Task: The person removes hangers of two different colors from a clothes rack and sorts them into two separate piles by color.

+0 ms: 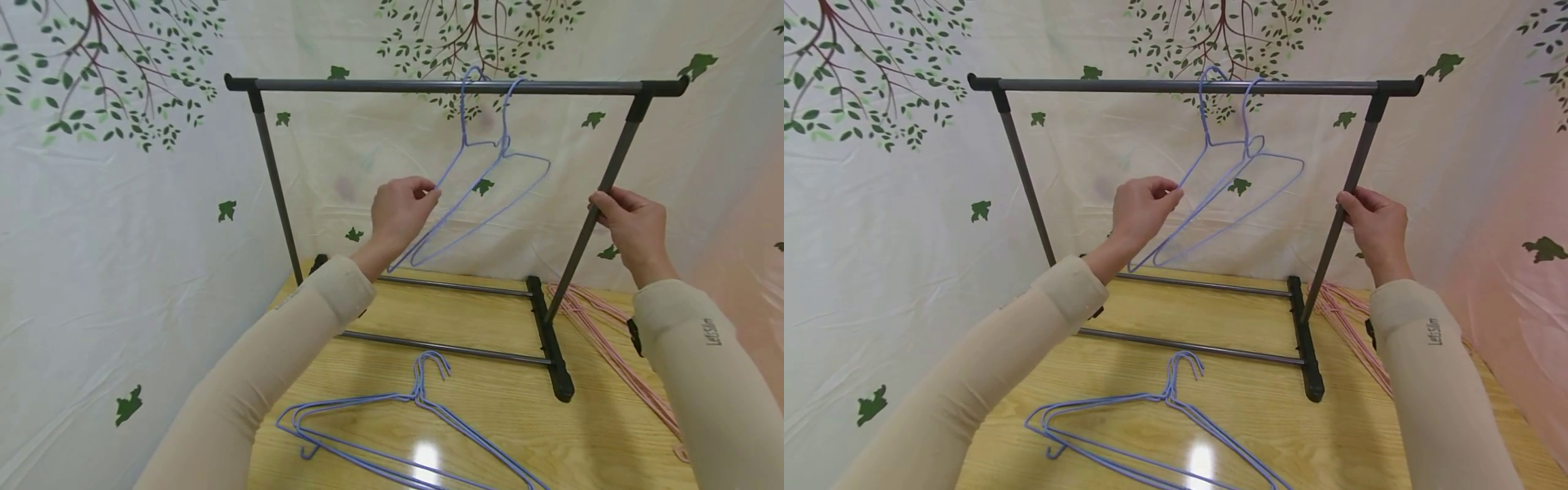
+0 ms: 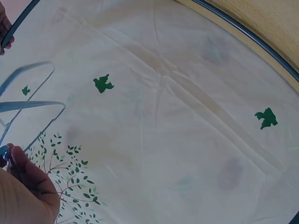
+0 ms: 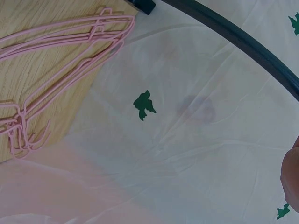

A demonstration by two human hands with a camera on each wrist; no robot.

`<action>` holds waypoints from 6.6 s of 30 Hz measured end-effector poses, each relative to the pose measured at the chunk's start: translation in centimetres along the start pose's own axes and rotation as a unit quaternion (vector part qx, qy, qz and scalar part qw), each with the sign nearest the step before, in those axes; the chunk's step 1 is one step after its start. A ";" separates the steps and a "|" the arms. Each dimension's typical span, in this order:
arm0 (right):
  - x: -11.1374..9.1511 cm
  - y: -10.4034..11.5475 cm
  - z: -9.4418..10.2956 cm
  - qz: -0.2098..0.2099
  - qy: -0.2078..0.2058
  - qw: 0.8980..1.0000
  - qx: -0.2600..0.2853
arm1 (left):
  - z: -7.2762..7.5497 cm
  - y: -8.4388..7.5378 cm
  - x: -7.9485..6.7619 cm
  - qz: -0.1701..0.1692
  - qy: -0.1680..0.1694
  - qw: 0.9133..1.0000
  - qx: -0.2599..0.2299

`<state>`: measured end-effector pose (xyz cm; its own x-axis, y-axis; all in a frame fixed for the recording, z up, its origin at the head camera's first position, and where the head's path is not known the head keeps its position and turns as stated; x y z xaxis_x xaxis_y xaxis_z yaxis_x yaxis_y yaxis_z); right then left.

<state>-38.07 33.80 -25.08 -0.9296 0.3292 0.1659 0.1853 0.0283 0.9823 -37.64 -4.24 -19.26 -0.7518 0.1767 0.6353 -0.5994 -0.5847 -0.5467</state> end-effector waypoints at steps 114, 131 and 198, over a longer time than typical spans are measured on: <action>2.3 -1.2 0.2 -0.008 0.010 1.000 -0.005 | 1.2 18.7 -12.7 0.082 0.163 0.981 -0.063; 2.2 -1.1 0.3 -0.005 0.010 1.000 -0.004 | -3.5 16.7 -17.1 0.109 0.286 0.935 -0.177; 2.8 -1.2 -0.3 -0.004 0.003 1.000 0.007 | -5.4 15.8 -16.3 0.040 0.300 0.952 -0.051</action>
<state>-41.02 34.41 -25.72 -0.9330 0.3229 0.1588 0.1824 0.0441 0.9822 -36.36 -12.12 -41.23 -0.7993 0.5731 0.1806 -0.5346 -0.5410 -0.6492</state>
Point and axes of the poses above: each hand's wrist, its own x-axis towards the middle knuckle, its own z-axis out of the back of the hand, y = z × x, the point moved 9 cm from there along x, towards the middle knuckle, and after that the axes turned 8 degrees about -z, right-handed, at the moved point
